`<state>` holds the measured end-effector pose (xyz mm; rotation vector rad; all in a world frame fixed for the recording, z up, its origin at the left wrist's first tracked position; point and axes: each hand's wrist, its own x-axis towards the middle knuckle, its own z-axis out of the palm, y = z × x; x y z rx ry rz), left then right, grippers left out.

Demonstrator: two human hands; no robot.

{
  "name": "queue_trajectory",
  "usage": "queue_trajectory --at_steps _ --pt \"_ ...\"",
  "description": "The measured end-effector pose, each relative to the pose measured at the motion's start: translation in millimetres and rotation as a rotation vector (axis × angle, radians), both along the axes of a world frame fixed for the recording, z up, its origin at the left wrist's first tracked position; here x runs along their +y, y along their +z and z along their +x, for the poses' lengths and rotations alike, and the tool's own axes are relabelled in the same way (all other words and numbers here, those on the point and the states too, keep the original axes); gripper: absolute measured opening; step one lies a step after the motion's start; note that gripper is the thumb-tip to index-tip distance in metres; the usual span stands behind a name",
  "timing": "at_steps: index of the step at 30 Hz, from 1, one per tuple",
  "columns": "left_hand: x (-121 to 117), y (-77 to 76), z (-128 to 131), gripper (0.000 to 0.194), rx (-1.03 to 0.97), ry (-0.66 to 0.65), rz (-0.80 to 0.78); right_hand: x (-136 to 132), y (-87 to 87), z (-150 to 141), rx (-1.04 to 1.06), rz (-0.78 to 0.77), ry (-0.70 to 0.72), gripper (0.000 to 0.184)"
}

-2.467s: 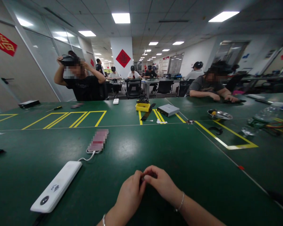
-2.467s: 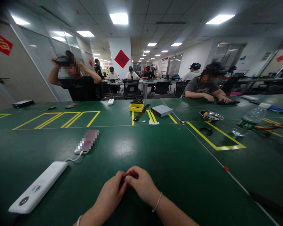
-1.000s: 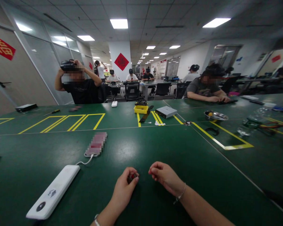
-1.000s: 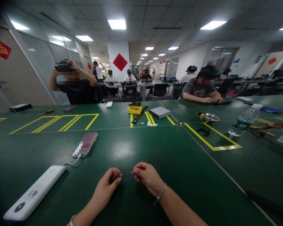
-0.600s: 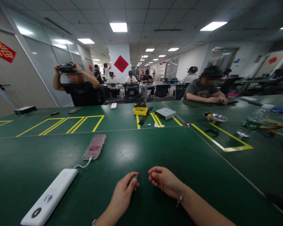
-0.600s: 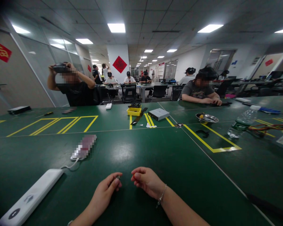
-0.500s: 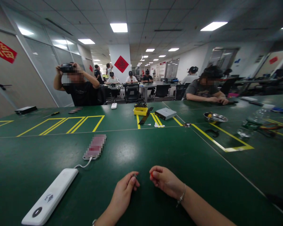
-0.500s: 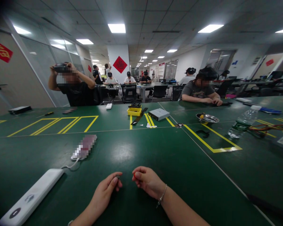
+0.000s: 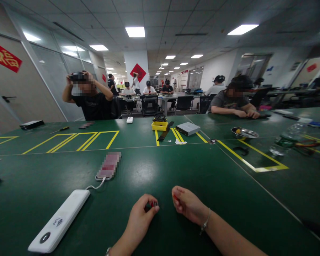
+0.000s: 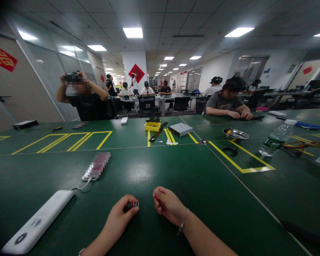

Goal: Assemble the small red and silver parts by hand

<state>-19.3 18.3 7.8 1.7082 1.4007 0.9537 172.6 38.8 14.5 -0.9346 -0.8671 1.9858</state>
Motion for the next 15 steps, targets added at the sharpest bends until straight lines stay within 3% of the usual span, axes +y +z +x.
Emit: queue_trajectory --at_steps 7,15 --pt "-2.2 -1.2 -1.7 0.031 0.014 -0.094 -0.012 0.2 -2.9 -2.5 0.006 0.025 -0.060 0.028" --pt "-10.9 -3.4 12.8 0.022 0.225 -0.076 0.162 -12.4 -2.3 -28.7 -0.290 0.172 -0.277 0.025"
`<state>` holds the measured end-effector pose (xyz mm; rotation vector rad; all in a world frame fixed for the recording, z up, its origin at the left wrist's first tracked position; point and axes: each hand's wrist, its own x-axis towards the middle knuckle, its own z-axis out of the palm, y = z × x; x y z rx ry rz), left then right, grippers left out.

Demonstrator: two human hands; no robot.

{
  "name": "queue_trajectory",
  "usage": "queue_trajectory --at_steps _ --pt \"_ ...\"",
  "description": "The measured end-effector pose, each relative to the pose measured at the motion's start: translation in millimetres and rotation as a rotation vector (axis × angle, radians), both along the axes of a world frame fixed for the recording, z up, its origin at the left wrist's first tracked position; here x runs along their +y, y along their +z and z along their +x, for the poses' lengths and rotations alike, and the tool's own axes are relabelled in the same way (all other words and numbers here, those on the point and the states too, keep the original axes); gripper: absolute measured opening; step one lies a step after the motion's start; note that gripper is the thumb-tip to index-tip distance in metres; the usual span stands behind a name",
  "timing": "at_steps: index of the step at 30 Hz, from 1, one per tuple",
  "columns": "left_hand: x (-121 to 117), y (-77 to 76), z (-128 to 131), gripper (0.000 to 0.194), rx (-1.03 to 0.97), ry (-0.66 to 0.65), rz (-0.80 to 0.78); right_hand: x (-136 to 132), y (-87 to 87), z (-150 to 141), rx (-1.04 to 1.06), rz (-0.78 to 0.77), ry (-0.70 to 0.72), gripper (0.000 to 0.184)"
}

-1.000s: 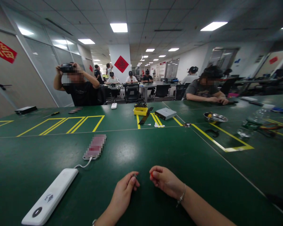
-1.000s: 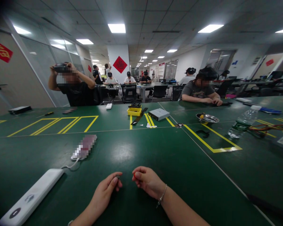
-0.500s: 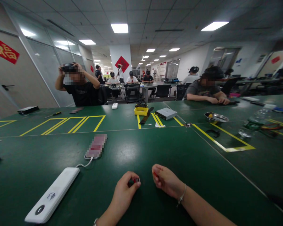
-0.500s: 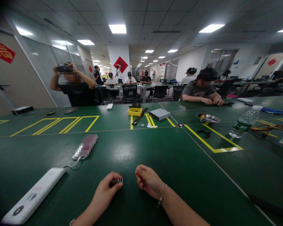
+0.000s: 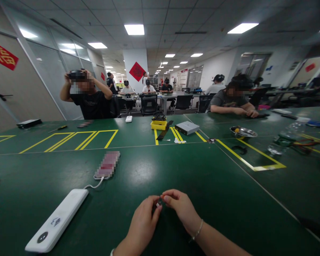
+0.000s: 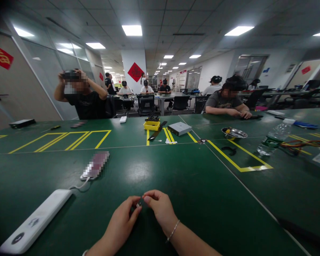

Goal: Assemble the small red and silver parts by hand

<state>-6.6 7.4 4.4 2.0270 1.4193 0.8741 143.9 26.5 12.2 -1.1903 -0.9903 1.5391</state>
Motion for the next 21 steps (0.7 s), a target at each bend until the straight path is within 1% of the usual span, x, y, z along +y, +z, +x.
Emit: queue_trajectory --at_steps 2,5,8,11,14,17,21 --pt "-2.2 -0.5 3.9 0.019 0.078 -0.002 0.100 -4.4 -0.9 -8.1 -0.018 0.040 -0.029 0.024" --pt "-3.7 -1.7 6.3 0.017 0.177 0.020 0.245 -10.0 -4.5 -16.7 0.013 0.042 -0.068 0.027" --pt "-3.9 -2.0 6.3 0.016 0.255 0.048 0.326 -14.7 -6.7 -22.3 0.011 0.024 -0.128 0.031" --pt "-3.8 -1.5 6.2 0.016 0.325 0.074 0.370 -18.4 -5.6 -26.5 0.046 -0.010 -0.163 0.034" --pt "-4.2 -0.8 6.2 0.017 0.377 0.095 0.389 -20.9 -4.3 -28.7 0.097 -0.025 -0.139 0.039" --pt "-5.1 0.0 6.2 0.017 0.384 0.114 0.397 -22.6 -5.6 -29.1 0.093 -0.007 -0.118 0.041" --pt "-5.6 -0.2 5.7 0.017 0.380 0.131 0.410 -24.5 -8.5 -29.4 0.073 0.050 -0.099 0.039"
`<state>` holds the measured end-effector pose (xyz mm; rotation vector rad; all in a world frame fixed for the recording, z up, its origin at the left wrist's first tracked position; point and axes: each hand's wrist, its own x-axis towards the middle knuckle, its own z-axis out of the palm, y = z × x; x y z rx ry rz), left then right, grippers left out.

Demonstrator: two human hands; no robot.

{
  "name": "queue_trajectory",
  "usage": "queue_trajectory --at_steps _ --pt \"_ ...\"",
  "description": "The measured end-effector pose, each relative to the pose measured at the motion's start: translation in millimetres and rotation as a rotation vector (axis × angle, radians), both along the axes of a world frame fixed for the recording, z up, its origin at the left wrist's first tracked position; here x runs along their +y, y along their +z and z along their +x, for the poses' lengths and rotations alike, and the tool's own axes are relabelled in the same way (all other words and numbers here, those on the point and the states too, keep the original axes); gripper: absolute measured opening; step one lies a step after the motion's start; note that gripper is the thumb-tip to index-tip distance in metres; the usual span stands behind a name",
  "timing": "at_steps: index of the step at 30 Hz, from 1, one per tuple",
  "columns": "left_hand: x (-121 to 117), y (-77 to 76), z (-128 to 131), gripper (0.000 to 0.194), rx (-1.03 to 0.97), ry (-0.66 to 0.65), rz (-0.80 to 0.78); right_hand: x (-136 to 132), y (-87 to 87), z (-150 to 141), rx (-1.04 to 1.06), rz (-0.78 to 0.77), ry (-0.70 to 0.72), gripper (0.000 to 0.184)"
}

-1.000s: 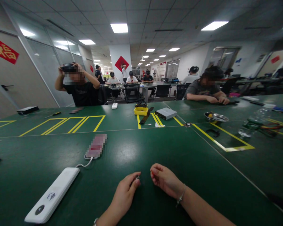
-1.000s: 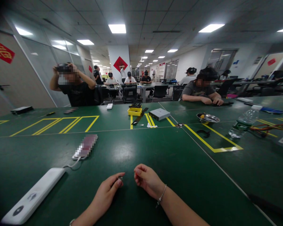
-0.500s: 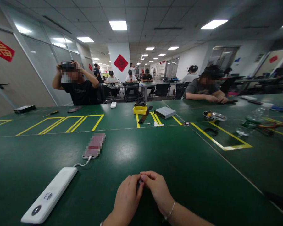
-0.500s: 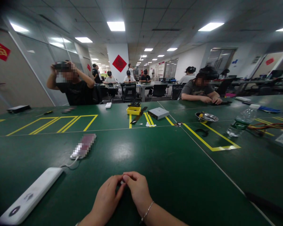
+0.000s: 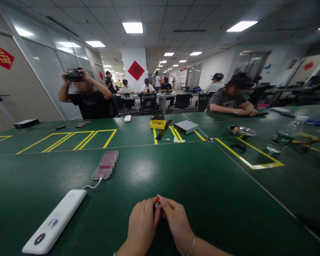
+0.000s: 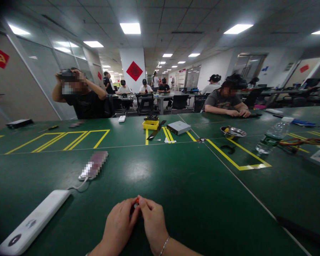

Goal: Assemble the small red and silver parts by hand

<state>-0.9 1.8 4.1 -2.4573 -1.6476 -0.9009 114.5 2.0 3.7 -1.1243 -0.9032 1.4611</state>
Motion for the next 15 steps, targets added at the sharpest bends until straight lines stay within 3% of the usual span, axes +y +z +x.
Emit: queue_trajectory --at_steps 15 --pt "-0.2 2.7 -2.2 0.024 0.057 0.044 0.132 -1.8 0.5 -1.5 -0.076 0.067 -0.003 0.042"
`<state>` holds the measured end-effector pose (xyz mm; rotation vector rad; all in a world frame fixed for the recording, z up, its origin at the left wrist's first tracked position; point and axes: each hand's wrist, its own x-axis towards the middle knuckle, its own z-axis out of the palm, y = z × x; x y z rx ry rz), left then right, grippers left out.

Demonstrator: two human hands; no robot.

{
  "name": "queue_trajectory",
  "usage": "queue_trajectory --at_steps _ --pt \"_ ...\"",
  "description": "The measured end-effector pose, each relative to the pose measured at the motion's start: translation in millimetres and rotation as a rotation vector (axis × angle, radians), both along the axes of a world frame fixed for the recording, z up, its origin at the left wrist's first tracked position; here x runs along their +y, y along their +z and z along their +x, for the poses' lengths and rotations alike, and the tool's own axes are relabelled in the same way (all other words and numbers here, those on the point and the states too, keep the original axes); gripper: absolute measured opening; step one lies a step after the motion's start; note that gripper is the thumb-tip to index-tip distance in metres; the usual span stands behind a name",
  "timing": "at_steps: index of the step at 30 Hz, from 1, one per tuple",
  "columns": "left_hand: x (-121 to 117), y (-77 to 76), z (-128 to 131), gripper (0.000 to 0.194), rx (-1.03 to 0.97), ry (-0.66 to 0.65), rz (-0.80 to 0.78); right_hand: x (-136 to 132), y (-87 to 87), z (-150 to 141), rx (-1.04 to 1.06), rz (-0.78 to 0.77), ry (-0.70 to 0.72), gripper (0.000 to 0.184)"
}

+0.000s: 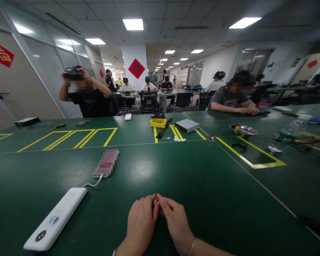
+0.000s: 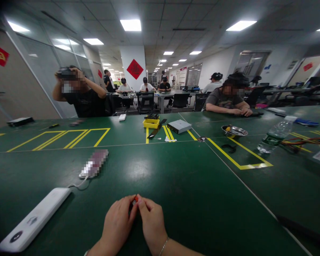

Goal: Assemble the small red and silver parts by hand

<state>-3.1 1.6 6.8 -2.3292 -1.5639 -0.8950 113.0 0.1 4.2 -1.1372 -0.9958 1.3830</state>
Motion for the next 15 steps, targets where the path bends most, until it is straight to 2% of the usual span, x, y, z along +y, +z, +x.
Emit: queue_trajectory --at_steps 4,11,15 --pt "2.5 -1.0 -2.3 0.024 -0.013 -0.037 0.038 0.0 0.4 -1.1 0.152 -0.066 0.035 0.044" --pt "2.7 -1.6 -2.9 0.021 -0.042 -0.046 0.042 -2.7 6.9 -2.4 0.364 -0.105 0.069 0.035" --pt "2.4 -3.0 -3.6 0.021 -0.035 -0.047 0.034 -2.6 7.0 -1.2 0.399 -0.109 0.091 0.034"
